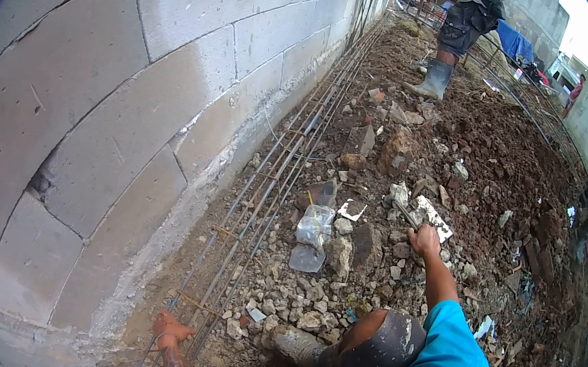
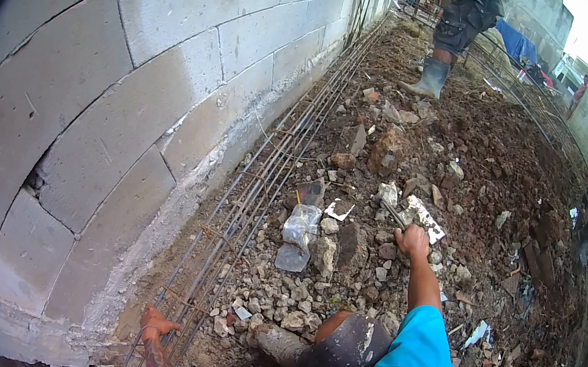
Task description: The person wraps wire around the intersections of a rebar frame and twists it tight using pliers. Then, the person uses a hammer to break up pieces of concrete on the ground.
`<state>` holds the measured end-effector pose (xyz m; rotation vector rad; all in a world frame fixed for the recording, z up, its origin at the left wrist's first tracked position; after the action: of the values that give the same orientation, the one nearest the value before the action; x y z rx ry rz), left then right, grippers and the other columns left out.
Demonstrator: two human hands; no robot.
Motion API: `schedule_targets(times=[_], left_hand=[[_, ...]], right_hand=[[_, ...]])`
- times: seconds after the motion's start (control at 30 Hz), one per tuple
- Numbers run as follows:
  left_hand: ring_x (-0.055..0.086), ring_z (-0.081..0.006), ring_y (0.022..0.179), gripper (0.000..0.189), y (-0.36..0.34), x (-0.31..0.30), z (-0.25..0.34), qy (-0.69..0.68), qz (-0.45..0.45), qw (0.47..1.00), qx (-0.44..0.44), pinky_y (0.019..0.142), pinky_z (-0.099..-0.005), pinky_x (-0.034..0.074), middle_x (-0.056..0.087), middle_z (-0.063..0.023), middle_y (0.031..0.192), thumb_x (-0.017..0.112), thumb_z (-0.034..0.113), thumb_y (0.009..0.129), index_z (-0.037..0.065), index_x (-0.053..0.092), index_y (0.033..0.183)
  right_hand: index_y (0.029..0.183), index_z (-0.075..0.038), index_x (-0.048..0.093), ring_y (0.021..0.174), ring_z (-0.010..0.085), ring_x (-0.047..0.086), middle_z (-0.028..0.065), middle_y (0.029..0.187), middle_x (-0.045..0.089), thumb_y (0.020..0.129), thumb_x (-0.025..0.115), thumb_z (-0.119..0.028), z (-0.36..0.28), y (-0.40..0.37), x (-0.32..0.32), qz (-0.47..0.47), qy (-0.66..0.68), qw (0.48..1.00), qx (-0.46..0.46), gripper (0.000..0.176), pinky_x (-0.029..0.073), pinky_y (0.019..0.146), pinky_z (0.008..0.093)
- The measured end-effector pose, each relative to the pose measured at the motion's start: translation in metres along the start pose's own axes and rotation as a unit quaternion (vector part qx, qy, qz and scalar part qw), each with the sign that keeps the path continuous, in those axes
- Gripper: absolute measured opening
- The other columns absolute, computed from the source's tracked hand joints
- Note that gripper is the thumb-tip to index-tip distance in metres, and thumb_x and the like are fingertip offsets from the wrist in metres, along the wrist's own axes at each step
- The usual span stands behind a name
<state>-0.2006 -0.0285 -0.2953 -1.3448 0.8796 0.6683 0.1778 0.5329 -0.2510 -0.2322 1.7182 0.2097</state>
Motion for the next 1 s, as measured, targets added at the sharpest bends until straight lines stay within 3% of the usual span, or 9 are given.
schedule_targets(times=[0.47, 1.0], left_hand=[[0.061, -0.0339, 0.105, 0.103, -0.004, -0.001, 0.001, -0.003, 0.011, 1.0, 0.006, 0.089, -0.0393, 0.051, 0.06, -0.022, 0.116, 0.088, 0.046, 0.049, -0.003, 0.04, 0.126], [0.054, -0.033, 0.117, 0.111, 0.004, 0.004, -0.003, -0.008, -0.002, 1.0, 0.011, 0.096, -0.039, 0.046, 0.052, -0.0224, 0.128, 0.088, 0.046, 0.049, -0.005, 0.036, 0.132]], right_hand=[[0.082, 0.001, 0.068, 0.089, 0.0389, 0.063, 0.0252, 0.09, 0.065, 0.08, 0.06, -0.041, -0.004, -0.005, -0.006, 0.004, 0.005, 1.0, 0.005, 0.043, 0.05, 0.081, 0.0457], [0.082, 0.0, 0.068, 0.086, 0.0392, 0.063, 0.0252, 0.086, 0.065, 0.077, 0.063, -0.039, 0.004, 0.002, 0.003, 0.009, 0.004, 1.0, -0.003, 0.039, 0.05, 0.08, 0.0453]])
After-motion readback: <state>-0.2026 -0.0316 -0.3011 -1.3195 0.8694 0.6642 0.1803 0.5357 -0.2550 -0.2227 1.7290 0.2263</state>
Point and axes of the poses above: each hand's wrist, its own y-axis towards the middle knuckle, its own x-axis out of the palm, z = x × y, the point moved 1 cm from there along y, towards the middle knuckle
